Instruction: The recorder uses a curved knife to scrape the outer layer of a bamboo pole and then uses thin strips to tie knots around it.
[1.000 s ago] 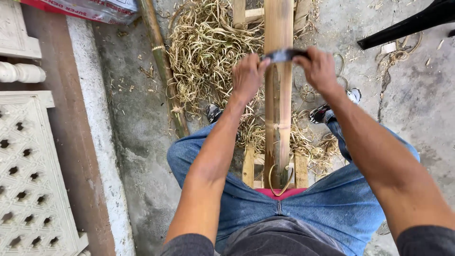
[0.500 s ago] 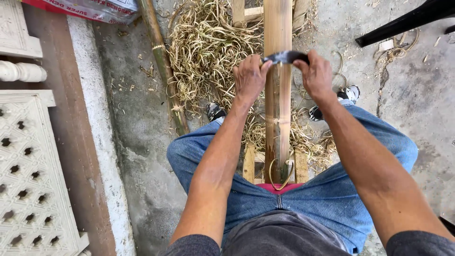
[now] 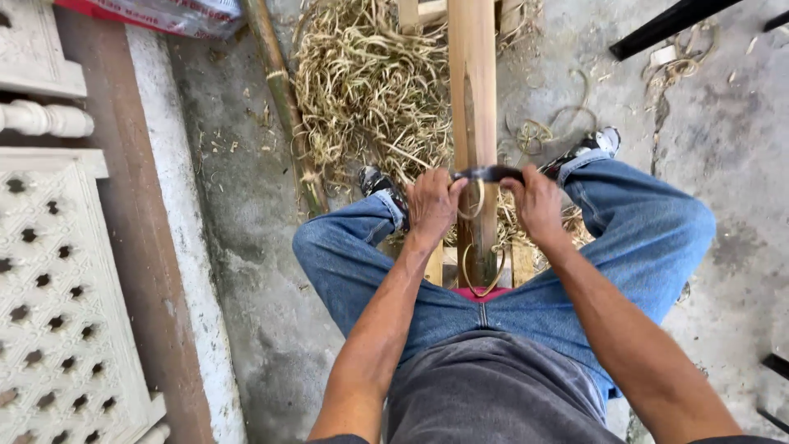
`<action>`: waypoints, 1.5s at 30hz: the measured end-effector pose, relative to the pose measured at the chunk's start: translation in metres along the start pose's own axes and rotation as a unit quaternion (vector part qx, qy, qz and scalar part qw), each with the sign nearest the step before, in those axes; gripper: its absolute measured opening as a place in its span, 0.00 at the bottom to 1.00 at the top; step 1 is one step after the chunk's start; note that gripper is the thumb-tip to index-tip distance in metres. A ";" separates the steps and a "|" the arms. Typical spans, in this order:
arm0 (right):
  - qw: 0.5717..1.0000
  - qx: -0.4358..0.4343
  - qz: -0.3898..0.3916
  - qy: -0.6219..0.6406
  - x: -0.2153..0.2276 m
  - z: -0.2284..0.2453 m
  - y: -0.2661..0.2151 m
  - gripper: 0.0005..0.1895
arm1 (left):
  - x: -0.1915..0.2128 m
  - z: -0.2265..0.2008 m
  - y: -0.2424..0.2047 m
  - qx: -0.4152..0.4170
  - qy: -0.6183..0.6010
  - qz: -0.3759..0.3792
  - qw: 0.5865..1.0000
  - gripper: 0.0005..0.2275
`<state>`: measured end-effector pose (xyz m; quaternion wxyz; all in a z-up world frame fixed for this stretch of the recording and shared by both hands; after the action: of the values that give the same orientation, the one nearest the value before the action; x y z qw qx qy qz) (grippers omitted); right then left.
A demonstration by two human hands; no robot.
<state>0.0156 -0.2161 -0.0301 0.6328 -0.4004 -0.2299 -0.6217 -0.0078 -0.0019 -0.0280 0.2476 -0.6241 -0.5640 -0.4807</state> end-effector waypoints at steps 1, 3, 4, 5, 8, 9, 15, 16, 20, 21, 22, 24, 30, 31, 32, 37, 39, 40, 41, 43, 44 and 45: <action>1.000 0.000 -0.005 0.000 0.003 -0.006 -0.019 0.23 | -0.007 -0.005 -0.018 -0.004 -0.001 -0.002 1.000 0.16; 0.993 -0.049 0.096 0.047 -0.006 -0.014 -0.046 0.18 | -0.025 -0.002 -0.053 0.015 -0.036 0.094 0.995 0.15; 0.993 -0.048 0.098 0.047 -0.012 -0.034 -0.062 0.18 | -0.020 -0.008 -0.072 0.017 -0.036 0.093 0.995 0.15; 0.987 -0.025 0.157 0.003 -0.024 -0.053 -0.079 0.17 | -0.021 -0.014 -0.093 0.020 -0.059 0.153 0.986 0.16; 0.961 0.014 0.275 -0.032 -0.037 -0.080 -0.095 0.18 | 0.003 -0.026 -0.110 0.004 -0.111 0.158 0.981 0.16; 0.942 0.026 0.334 -0.019 -0.040 -0.083 -0.100 0.20 | 0.019 -0.029 -0.111 -0.015 -0.138 0.107 0.985 0.16; 0.974 -0.018 0.224 -0.021 -0.013 -0.013 0.026 0.21 | -0.020 0.030 -0.019 0.050 -0.169 0.072 0.982 0.16; 0.974 -0.014 0.225 -0.024 -0.010 0.000 0.049 0.21 | -0.030 0.044 0.004 0.052 -0.169 0.068 0.982 0.16; 0.990 0.077 0.121 0.003 0.001 0.047 0.143 0.20 | -0.053 0.093 0.104 0.058 -0.111 0.076 0.989 0.18; 0.992 0.070 0.101 -0.017 0.001 0.053 0.168 0.21 | -0.052 0.103 0.131 0.058 -0.087 0.059 0.993 0.17; 0.992 0.068 0.104 -0.018 -0.003 0.060 0.190 0.21 | -0.062 0.115 0.151 0.060 -0.090 0.062 0.992 0.17; 0.997 -0.011 0.079 -0.017 -0.008 0.067 0.235 0.19 | -0.074 0.139 0.191 0.048 -0.073 -0.007 0.996 0.18; 0.999 -0.002 0.030 0.025 -0.004 0.079 0.238 0.16 | -0.070 0.145 0.210 0.060 -0.045 0.029 0.997 0.17; 0.999 0.001 0.029 0.027 -0.005 0.076 0.232 0.16 | -0.071 0.142 0.203 0.060 -0.043 0.027 0.997 0.17; 1.000 -0.001 0.019 0.004 -0.006 0.071 0.221 0.17 | -0.072 0.136 0.192 0.054 -0.034 0.014 0.998 0.16; 0.997 0.070 -0.026 -0.019 -0.004 0.050 0.155 0.20 | -0.055 0.096 0.128 0.054 -0.056 0.021 0.997 0.16; 0.999 0.028 -0.007 -0.033 -0.006 0.043 0.132 0.23 | -0.044 0.081 0.107 0.047 -0.052 -0.004 0.998 0.15; 0.999 0.031 -0.009 -0.032 -0.005 0.040 0.122 0.23 | -0.045 0.077 0.096 0.046 -0.049 -0.006 0.998 0.15; 0.999 0.014 0.014 -0.040 -0.007 0.036 0.112 0.22 | -0.050 0.074 0.084 0.058 -0.055 0.030 0.996 0.15; 0.998 0.000 0.031 -0.046 -0.005 0.033 0.093 0.22 | -0.048 0.067 0.067 0.066 -0.058 0.062 0.994 0.16; 0.998 -0.007 0.047 -0.037 -0.003 0.031 0.080 0.22 | -0.045 0.060 0.056 0.066 -0.075 0.068 0.993 0.15; 0.998 -0.015 0.063 -0.027 -0.001 0.028 0.068 0.22 | -0.043 0.054 0.045 0.065 -0.091 0.075 0.991 0.15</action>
<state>0.0871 -0.1995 -0.0298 0.6581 -0.4400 -0.2116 -0.5731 0.0567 0.0131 -0.0780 0.2705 -0.6883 -0.5662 -0.3640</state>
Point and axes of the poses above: each hand's wrist, its own y-axis towards the middle knuckle, its own x-axis out of the back of the hand, z = x × y, the point moved 4 cm from there along y, towards the middle knuckle, and after that the axes turned 15 degrees about -x, right-handed, at the moved point
